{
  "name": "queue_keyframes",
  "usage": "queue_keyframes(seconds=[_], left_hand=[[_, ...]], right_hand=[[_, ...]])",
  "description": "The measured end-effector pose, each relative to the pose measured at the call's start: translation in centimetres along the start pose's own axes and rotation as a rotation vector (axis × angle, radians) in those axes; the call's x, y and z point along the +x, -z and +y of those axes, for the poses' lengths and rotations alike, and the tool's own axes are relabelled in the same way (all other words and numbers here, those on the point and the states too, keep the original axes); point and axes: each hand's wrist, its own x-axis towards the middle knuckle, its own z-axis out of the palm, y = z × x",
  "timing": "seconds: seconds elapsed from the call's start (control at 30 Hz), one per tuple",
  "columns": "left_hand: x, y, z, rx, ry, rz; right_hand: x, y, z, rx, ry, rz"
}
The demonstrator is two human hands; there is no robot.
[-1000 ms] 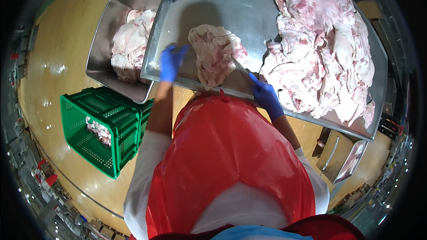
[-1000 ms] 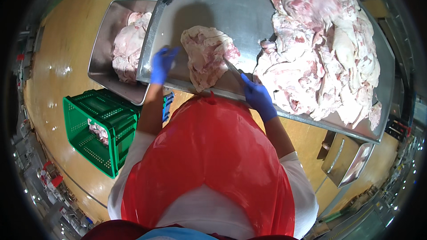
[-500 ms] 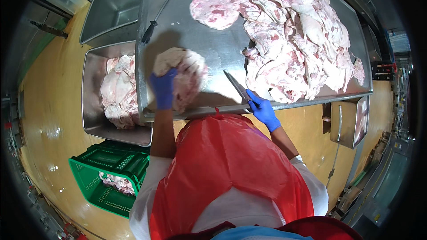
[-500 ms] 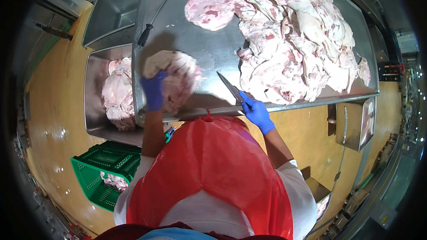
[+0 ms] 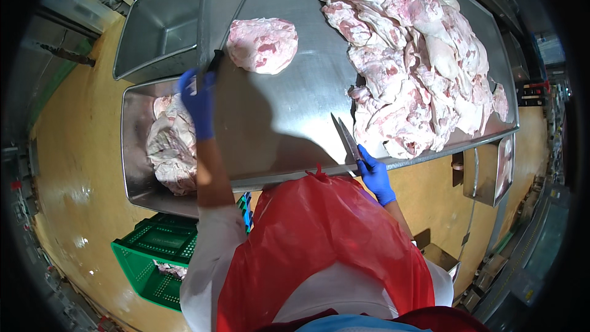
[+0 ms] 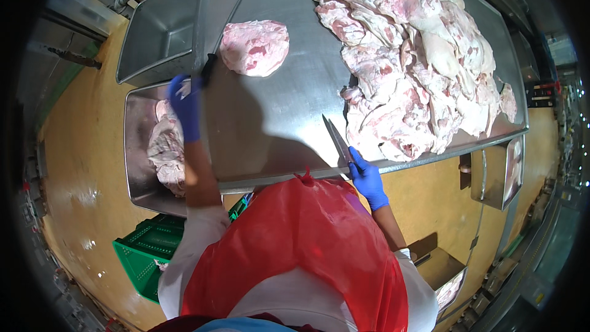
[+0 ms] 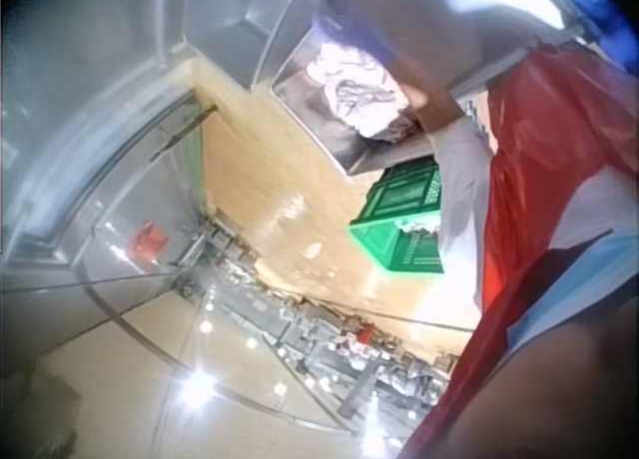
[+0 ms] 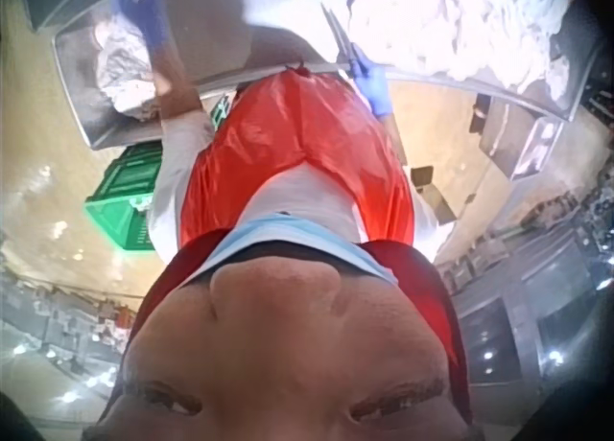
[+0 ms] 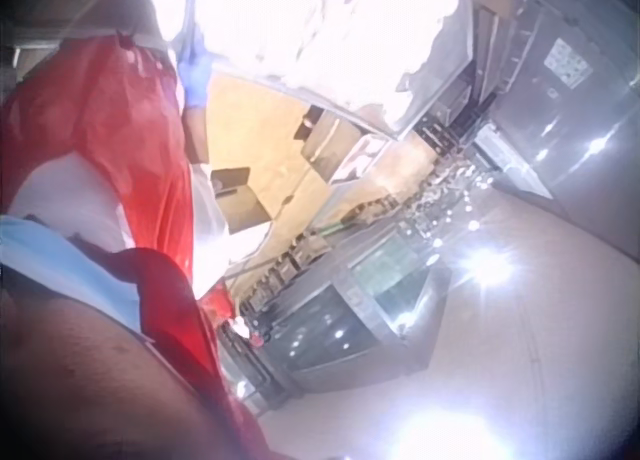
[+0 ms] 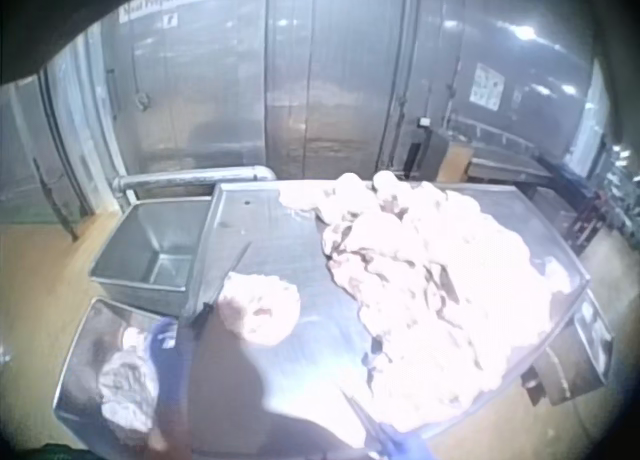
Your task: The person uses a knife to cut large pieces of raw meat on a stainless steel table. They separate the meat into smaller portions and place them into a metal tray. The process is repeated continuously with multiple pieces of meat.
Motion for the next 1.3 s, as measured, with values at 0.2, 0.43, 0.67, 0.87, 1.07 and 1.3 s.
queue_keyframes(seconds=[0.2,0.43,0.67,0.87,1.07,1.3], left_hand=[[0.3,-19.5,-2.3,0.565,-0.273,-0.335],[-3.6,-17.3,-5.4,0.232,-0.207,-0.595],[-15.6,-9.5,4.7,0.154,-0.246,-0.409],[-21.0,-7.0,8.6,0.308,-0.302,-0.705],[-22.2,-10.2,5.3,0.224,-0.16,-0.769],[-19.8,-8.9,6.8,0.078,-0.146,-1.007]], right_hand=[[0.5,0.7,-0.7,-0.009,-0.037,0.024],[1.3,0.7,-0.8,-0.012,-0.008,0.041],[4.8,-1.5,-1.7,-0.211,0.203,-0.083],[4.8,-2.3,-1.0,-0.246,0.398,-0.11],[3.8,-2.0,-0.3,-0.251,0.367,-0.079],[2.5,-0.5,-1.1,-0.229,0.215,-0.222]])
